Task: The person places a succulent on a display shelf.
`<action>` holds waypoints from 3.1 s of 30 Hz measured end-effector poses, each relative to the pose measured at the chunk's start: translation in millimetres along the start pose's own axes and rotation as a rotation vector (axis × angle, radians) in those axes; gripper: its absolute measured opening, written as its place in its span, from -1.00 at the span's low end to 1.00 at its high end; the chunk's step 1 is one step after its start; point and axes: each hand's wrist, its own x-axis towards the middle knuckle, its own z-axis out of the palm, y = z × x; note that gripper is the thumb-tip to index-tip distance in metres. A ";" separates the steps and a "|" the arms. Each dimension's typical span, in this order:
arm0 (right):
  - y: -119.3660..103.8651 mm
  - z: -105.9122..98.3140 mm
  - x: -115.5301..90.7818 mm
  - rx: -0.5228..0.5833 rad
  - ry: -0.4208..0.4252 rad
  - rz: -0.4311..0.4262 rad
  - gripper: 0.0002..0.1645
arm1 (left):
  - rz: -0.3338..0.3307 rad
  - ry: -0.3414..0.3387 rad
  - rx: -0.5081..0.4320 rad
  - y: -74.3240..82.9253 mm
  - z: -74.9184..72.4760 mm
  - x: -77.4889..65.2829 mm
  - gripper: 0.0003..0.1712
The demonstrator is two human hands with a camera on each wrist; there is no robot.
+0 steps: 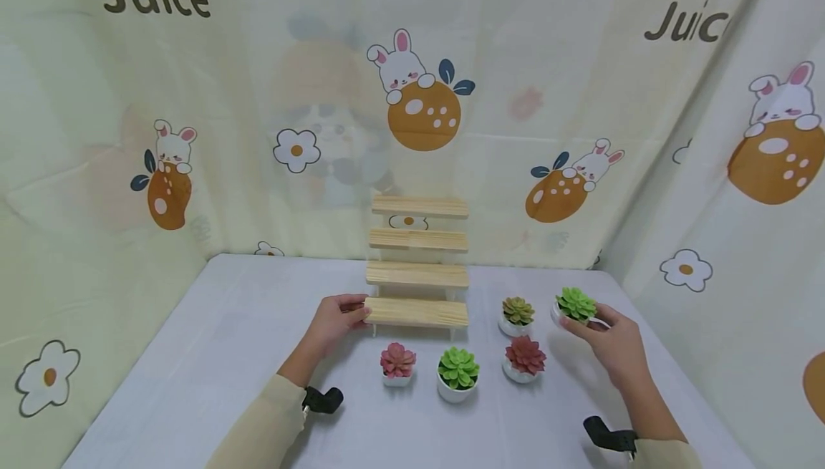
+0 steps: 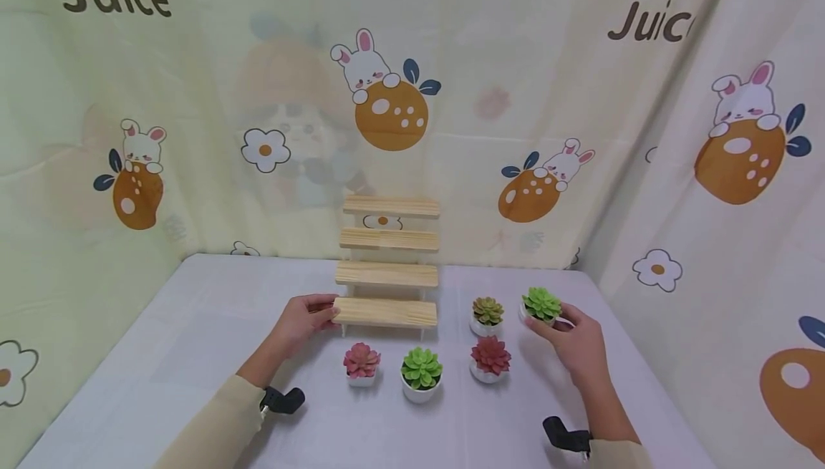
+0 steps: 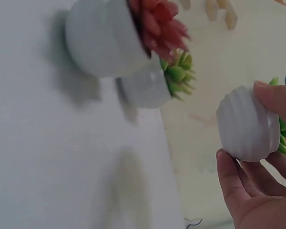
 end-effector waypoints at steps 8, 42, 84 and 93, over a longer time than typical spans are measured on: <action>-33.7 5.2 1.6 0.025 -0.025 -0.097 0.10 | -0.011 0.010 -0.009 -1.8 1.8 1.7 -0.55; -165.9 93.2 39.9 0.312 -0.166 -0.368 -0.23 | 0.020 -0.047 -0.068 -7.0 -5.2 5.6 -0.58; -269.7 190.4 97.4 0.304 -0.119 -0.431 -0.49 | -0.002 -0.053 -0.123 -9.4 -5.0 6.7 -0.53; -273.7 195.7 101.8 0.243 -0.074 -0.399 -0.46 | -0.013 -0.052 -0.136 -9.6 -4.4 8.0 -0.54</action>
